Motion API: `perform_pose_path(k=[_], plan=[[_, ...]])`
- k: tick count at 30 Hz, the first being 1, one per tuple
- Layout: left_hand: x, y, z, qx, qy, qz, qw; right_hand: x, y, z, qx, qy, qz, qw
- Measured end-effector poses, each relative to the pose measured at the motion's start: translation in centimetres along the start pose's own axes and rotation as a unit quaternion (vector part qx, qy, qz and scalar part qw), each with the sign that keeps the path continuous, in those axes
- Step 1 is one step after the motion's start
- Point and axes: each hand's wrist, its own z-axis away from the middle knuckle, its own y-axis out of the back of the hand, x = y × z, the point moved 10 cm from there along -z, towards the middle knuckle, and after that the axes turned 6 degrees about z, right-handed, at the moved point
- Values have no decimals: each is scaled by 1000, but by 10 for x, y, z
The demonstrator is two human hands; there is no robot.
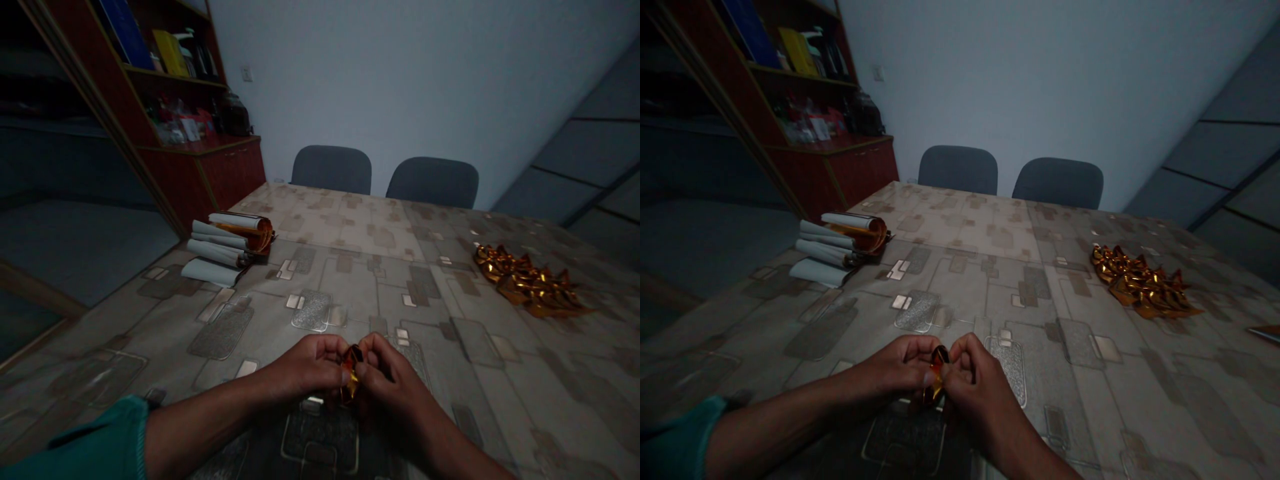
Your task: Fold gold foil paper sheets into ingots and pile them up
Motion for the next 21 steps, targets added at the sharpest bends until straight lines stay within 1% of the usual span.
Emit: perform_pose_path(k=[3, 6, 10, 12, 14, 17, 21], plan=[[0, -1, 1, -7, -5, 38, 999, -8, -3, 5, -32, 16, -13, 999], [6, -2, 1, -13, -26, 102, 994, -18, -4, 7, -38, 41, -23, 998], [16, -3, 2, -16, -59, 177, 982, -22, 3, 4, 10, 68, -28, 997], [18, -2, 2, -14, -67, 195, 979, -21, 4, 3, 26, 72, -17, 997], [19, -1, 3, -12, -75, 190, 979, -22, 4, 2, 27, 74, -7, 997], [19, -1, 4, -7, -87, 156, 984, -26, 6, 3, 39, 78, 15, 996], [15, 3, 3, 15, -91, 119, 989, -34, 9, 5, 55, 88, 30, 994]])
